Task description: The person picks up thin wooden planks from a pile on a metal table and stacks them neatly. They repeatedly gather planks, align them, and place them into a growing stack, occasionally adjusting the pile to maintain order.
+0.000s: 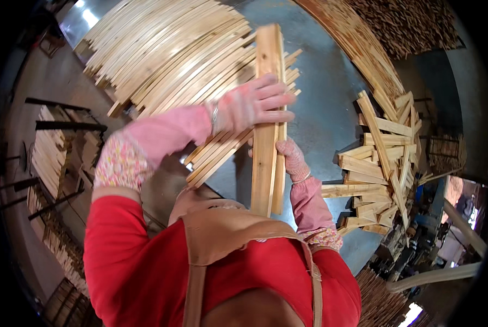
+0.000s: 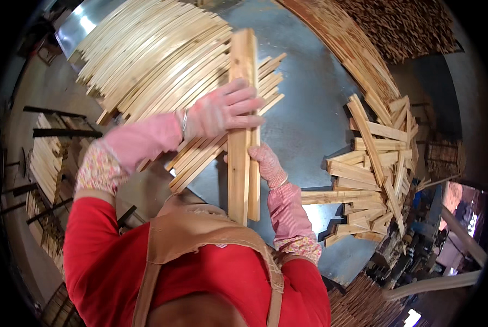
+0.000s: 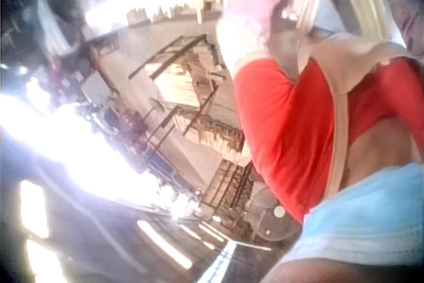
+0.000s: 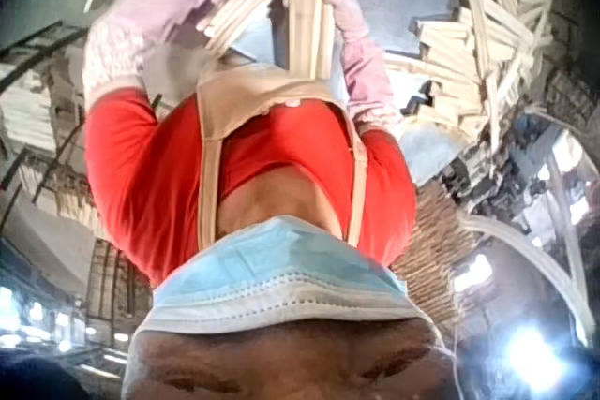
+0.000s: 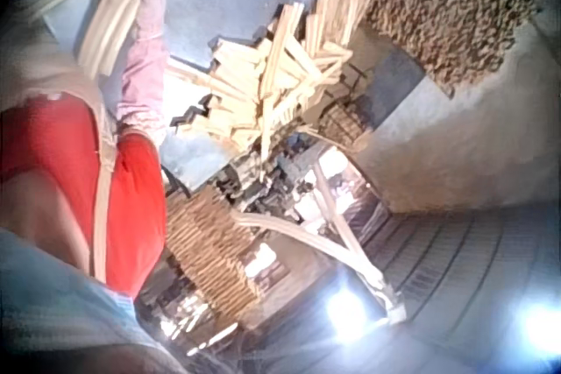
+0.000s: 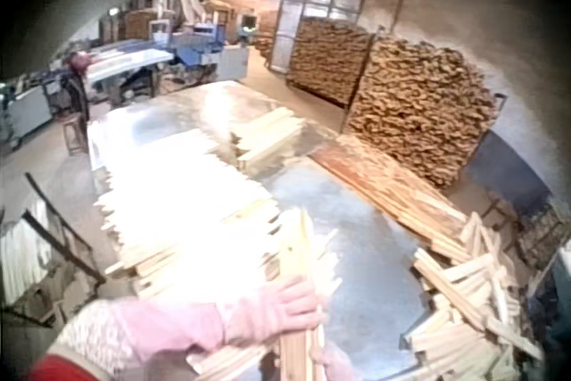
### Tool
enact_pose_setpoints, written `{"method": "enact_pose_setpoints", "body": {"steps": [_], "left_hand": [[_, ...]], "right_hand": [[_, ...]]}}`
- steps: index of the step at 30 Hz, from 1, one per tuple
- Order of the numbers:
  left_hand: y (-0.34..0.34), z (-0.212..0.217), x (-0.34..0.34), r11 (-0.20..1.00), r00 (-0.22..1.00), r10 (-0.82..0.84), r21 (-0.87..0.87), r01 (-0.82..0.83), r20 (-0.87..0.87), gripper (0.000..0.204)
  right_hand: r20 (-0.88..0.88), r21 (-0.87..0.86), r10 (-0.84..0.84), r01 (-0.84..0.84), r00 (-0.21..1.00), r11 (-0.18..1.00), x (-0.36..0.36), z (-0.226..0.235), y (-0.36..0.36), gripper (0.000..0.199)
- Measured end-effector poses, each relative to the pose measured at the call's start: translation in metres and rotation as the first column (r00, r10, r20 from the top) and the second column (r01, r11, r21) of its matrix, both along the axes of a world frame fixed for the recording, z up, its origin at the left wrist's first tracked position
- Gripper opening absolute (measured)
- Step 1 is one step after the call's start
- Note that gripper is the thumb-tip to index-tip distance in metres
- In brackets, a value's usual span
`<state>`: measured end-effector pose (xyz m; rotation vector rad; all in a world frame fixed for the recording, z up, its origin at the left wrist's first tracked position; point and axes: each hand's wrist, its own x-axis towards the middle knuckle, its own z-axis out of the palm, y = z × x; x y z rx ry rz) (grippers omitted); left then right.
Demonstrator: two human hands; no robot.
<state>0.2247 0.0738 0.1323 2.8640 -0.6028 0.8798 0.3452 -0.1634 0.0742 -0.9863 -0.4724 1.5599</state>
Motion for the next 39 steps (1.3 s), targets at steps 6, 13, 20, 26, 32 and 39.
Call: {"method": "enact_pose_setpoints", "body": {"steps": [6, 13, 20, 26, 32, 39], "left_hand": [[0.060, 0.014, -0.042, 0.976, 0.992, 0.059, 0.217, -0.034, -0.108, 0.052], [0.167, -0.025, -0.124, 0.178, -0.033, 0.830, 0.321, -0.930, -0.557, 0.081], [0.210, -0.106, -0.151, 0.037, -0.125, 0.780, 0.244, -0.969, -0.613, 0.098], [0.147, -0.090, -0.137, 0.141, 0.036, 0.928, 0.261, -0.955, -0.370, 0.086], [-0.047, -0.134, -0.113, 0.590, 0.530, 0.673, -0.057, -0.805, -0.515, 0.086], [-0.067, -0.106, -0.094, 0.560, 0.611, 0.618, -0.268, -0.784, -0.495, 0.067]], "right_hand": [[0.183, -0.035, -0.205, 0.215, 0.961, 0.976, -0.025, 0.009, 0.010, 0.054], [0.787, -0.426, 0.035, 0.501, 0.616, 0.753, 0.032, -0.093, -0.025, 0.039], [0.762, -0.413, 0.077, 0.390, 0.643, 0.823, -0.066, -0.154, 0.012, 0.084], [0.980, -0.181, 0.115, 0.475, 0.165, 0.861, 0.001, -0.072, 0.042, 0.076], [0.867, -0.038, 0.186, 0.311, -0.462, 0.950, 0.135, -0.076, 0.123, 0.064], [0.818, -0.295, 0.393, 0.280, -0.419, 0.913, 0.181, -0.059, 0.174, 0.065]]}}
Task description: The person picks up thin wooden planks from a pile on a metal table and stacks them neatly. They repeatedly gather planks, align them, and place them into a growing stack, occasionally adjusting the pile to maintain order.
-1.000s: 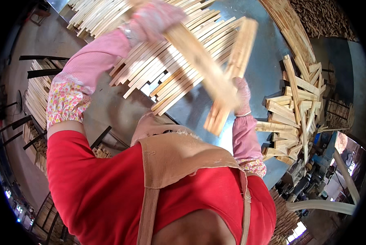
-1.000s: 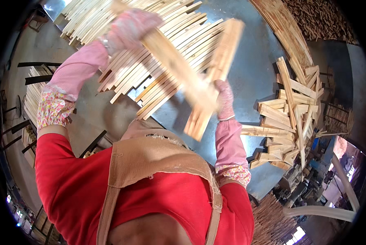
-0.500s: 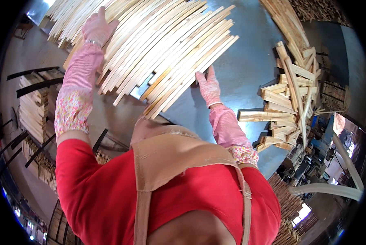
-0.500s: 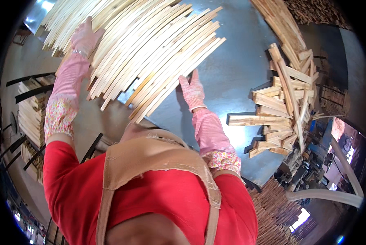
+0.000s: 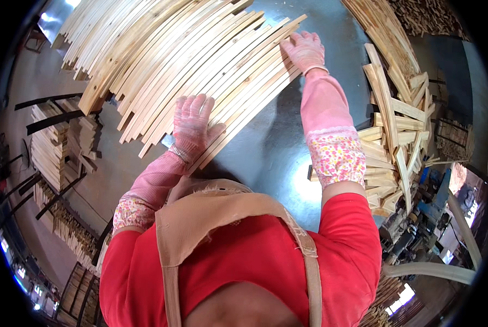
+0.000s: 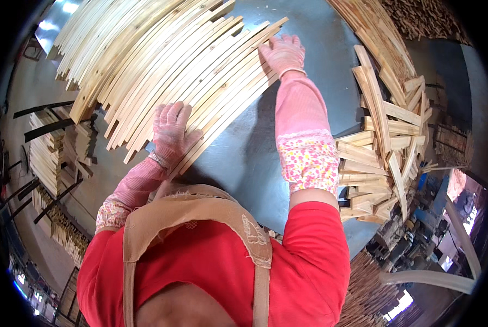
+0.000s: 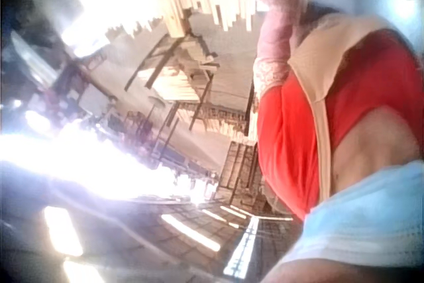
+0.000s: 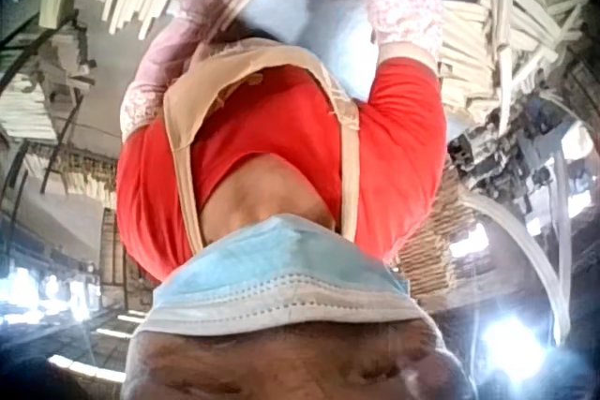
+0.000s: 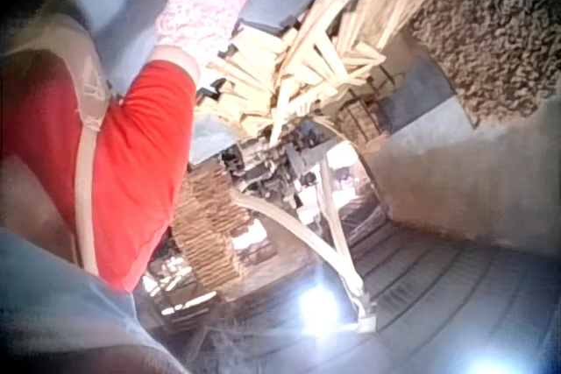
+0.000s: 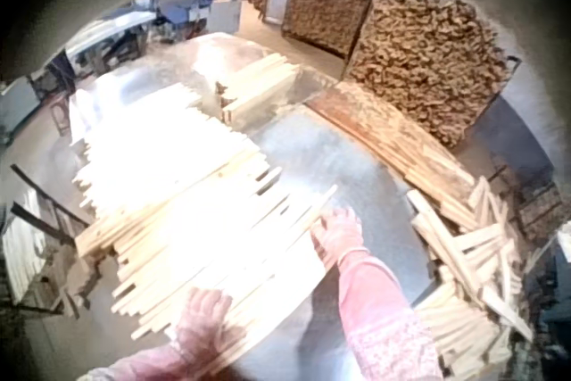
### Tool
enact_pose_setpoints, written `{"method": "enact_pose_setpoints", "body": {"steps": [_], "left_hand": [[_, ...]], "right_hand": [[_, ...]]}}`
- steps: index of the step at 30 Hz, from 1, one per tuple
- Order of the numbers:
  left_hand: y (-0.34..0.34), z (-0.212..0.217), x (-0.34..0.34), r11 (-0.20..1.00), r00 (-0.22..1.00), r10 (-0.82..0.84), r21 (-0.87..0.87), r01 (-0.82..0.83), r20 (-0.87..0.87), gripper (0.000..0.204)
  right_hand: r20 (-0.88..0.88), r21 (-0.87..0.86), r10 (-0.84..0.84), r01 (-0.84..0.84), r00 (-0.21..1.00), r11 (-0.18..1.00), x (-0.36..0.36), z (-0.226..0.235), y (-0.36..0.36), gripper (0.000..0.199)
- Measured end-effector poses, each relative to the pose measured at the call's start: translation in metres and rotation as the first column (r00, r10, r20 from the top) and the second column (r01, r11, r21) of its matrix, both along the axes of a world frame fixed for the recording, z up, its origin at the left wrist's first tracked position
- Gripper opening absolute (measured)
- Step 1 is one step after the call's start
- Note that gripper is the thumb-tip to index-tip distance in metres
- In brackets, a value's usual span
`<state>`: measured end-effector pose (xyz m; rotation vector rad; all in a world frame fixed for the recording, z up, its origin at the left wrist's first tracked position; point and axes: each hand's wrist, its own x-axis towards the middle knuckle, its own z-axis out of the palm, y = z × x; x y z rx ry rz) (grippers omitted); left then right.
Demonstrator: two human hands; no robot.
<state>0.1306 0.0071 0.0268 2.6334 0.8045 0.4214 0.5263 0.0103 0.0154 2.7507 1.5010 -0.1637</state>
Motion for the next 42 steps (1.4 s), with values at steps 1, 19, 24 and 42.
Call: {"method": "enact_pose_setpoints", "body": {"steps": [1, 19, 24, 42], "left_hand": [[-0.005, -0.006, 0.000, 0.998, 0.995, 0.006, 0.068, -0.013, 0.099, 0.056], [0.328, -0.006, -0.130, 0.887, 0.930, 0.331, -0.283, -0.364, -0.160, 0.047], [0.292, -0.007, -0.110, 0.855, 0.848, 0.487, 0.312, -0.414, -0.210, 0.044], [-0.053, -0.038, -0.041, 0.994, 0.994, 0.102, -0.042, -0.104, -0.046, 0.074]], "right_hand": [[-0.123, 0.066, 0.018, -0.009, 0.992, 0.998, 0.027, -0.024, -0.004, 0.065], [-0.966, -0.057, -0.165, 0.463, 0.197, 0.885, -0.224, -0.061, -0.126, 0.100], [-0.796, 0.072, -0.170, 0.370, 0.580, 0.926, -0.163, -0.050, -0.124, 0.073], [-0.434, 0.073, -0.157, 0.209, 0.887, 0.975, 0.004, -0.037, -0.017, 0.054]]}}
